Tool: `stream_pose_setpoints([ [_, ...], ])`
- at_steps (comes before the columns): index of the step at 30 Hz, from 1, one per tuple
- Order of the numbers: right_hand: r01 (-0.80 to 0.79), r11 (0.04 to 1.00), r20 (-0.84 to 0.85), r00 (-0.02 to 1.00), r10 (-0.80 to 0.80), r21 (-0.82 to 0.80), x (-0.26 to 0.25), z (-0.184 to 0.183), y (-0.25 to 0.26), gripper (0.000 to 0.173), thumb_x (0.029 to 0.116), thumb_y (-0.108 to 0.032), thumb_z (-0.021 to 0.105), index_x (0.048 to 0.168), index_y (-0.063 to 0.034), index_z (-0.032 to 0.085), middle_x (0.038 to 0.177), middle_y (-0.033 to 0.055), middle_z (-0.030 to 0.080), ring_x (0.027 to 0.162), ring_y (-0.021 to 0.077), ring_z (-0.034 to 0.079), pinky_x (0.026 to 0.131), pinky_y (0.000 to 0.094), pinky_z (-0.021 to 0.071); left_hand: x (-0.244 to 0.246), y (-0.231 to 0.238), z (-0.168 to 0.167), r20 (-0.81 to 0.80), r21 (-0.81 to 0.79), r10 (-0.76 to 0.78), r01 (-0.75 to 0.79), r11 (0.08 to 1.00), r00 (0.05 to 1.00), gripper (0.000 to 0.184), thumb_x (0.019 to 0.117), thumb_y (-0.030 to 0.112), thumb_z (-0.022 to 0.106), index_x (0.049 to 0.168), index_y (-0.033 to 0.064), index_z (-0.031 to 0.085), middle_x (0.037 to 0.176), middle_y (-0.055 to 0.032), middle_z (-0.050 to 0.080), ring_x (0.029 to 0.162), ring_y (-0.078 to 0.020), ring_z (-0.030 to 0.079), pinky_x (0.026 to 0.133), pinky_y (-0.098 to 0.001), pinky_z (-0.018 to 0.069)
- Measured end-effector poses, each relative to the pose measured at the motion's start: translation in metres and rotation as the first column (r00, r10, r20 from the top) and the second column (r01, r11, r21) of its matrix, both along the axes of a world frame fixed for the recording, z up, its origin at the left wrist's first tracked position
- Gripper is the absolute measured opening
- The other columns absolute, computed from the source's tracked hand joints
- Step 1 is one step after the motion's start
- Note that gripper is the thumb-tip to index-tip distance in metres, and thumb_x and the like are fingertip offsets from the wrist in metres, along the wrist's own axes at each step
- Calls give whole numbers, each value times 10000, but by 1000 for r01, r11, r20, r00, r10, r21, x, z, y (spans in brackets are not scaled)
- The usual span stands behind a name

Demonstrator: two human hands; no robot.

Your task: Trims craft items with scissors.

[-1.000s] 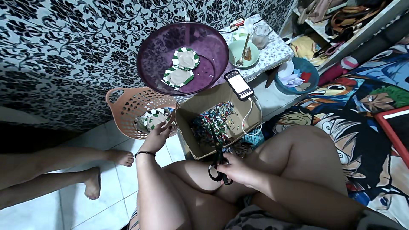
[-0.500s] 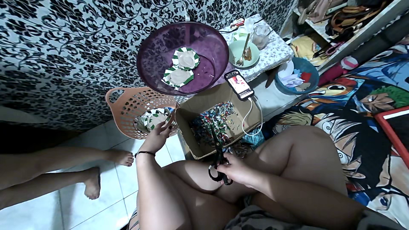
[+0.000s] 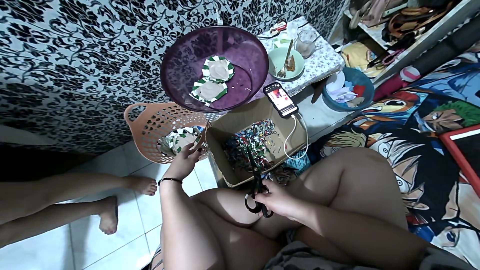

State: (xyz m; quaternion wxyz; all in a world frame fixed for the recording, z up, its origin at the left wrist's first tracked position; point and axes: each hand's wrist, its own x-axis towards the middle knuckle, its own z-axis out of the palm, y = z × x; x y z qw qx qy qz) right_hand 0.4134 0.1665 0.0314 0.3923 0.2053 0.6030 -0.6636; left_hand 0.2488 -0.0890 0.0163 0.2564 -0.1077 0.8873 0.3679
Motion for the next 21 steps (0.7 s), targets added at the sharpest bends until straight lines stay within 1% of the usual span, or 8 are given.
stream_pose_setpoints([
  [7,1,1000,-1,1000,-1,-2,0,-1,0,428,1030,-120,579,1403,11,417,1165,160,586,828,191,690,717,341,607,-2,-3,-4,-3,-5,-10,10,1000,1000,529,1107,233,445,1571,26,302,1460,-266,519,1226,-407,609,1011,-554,483],
  [16,2,1000,-2,1000,-2,0,0,-1,0,423,1030,-120,577,1398,13,418,1132,150,591,801,183,683,702,331,601,-2,-4,-4,0,1,-14,14,1000,1000,533,1105,234,450,1571,22,299,1462,-267,516,1227,-407,607,1012,-557,479],
  [21,-6,1000,2,1000,6,-2,0,-1,0,423,1033,-122,573,1403,9,417,1154,155,590,813,188,690,707,333,605,-2,-4,-4,1,-4,-12,12,1000,1000,533,1103,243,456,1567,27,308,1466,-259,517,1234,-408,604,1014,-560,480],
])
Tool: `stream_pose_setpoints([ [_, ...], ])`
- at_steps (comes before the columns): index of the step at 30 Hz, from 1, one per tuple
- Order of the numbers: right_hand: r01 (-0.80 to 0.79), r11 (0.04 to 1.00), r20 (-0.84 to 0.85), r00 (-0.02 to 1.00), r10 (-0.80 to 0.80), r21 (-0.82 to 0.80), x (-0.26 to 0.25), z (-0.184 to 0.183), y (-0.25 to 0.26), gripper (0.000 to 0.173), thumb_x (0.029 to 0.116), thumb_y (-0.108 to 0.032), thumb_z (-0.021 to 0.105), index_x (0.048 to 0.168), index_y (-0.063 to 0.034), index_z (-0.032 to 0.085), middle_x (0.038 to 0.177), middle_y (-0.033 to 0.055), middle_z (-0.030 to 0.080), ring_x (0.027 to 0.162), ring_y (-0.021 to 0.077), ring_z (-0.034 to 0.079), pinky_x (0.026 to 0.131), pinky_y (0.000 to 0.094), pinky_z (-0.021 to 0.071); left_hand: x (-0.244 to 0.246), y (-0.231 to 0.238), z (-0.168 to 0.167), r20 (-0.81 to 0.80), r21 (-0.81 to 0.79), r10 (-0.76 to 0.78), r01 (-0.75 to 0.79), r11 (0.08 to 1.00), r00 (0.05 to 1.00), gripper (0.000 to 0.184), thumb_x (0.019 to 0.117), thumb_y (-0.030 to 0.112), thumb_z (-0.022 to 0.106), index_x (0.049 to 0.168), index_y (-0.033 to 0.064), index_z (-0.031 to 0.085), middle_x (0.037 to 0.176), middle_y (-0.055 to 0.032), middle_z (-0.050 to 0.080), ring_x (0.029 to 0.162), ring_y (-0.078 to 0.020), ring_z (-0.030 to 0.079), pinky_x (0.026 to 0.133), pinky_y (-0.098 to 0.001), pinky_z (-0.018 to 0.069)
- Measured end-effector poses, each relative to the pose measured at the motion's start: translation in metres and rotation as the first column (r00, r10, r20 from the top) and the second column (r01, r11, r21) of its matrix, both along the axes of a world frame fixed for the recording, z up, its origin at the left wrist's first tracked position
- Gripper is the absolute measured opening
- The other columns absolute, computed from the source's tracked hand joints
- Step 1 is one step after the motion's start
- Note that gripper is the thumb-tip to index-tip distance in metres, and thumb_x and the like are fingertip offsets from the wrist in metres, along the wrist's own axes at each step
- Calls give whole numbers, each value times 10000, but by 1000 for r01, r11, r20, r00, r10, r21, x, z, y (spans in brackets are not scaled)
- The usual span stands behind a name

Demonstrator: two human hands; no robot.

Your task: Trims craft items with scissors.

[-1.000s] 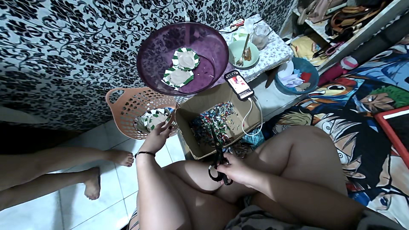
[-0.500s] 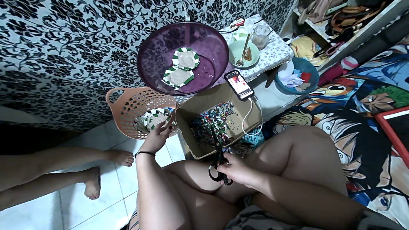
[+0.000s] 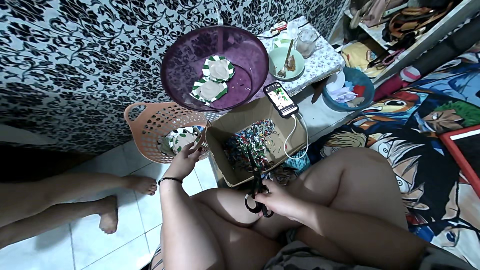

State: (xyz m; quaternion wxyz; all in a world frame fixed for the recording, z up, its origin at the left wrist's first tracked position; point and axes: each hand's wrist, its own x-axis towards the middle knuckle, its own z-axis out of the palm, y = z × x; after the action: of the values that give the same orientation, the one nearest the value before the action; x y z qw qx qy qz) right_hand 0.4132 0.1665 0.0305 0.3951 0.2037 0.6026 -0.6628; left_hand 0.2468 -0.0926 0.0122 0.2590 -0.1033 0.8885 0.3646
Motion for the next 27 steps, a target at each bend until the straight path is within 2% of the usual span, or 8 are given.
stream_pose_setpoints([
  [9,2,1000,-13,1000,-2,0,1,0,0,400,1030,-121,578,1377,13,433,1110,145,598,785,178,684,695,325,601,1,2,1,8,9,24,-24,1000,1000,530,1106,234,448,1574,33,300,1471,-255,514,1241,-410,596,1018,-569,468],
  [19,-6,1000,5,1000,6,6,0,1,-1,423,1034,-123,573,1403,10,417,1164,153,590,832,185,687,720,335,599,1,3,3,6,6,24,-24,1000,1000,529,1108,239,446,1572,28,304,1467,-256,519,1245,-414,592,1017,-570,465],
  [27,-9,1000,5,1000,9,9,0,2,0,426,1035,-122,575,1406,12,413,1145,149,594,800,173,684,706,322,596,0,2,2,13,9,18,-18,1000,1000,532,1106,237,448,1573,29,301,1474,-258,509,1246,-412,591,1018,-559,468],
])
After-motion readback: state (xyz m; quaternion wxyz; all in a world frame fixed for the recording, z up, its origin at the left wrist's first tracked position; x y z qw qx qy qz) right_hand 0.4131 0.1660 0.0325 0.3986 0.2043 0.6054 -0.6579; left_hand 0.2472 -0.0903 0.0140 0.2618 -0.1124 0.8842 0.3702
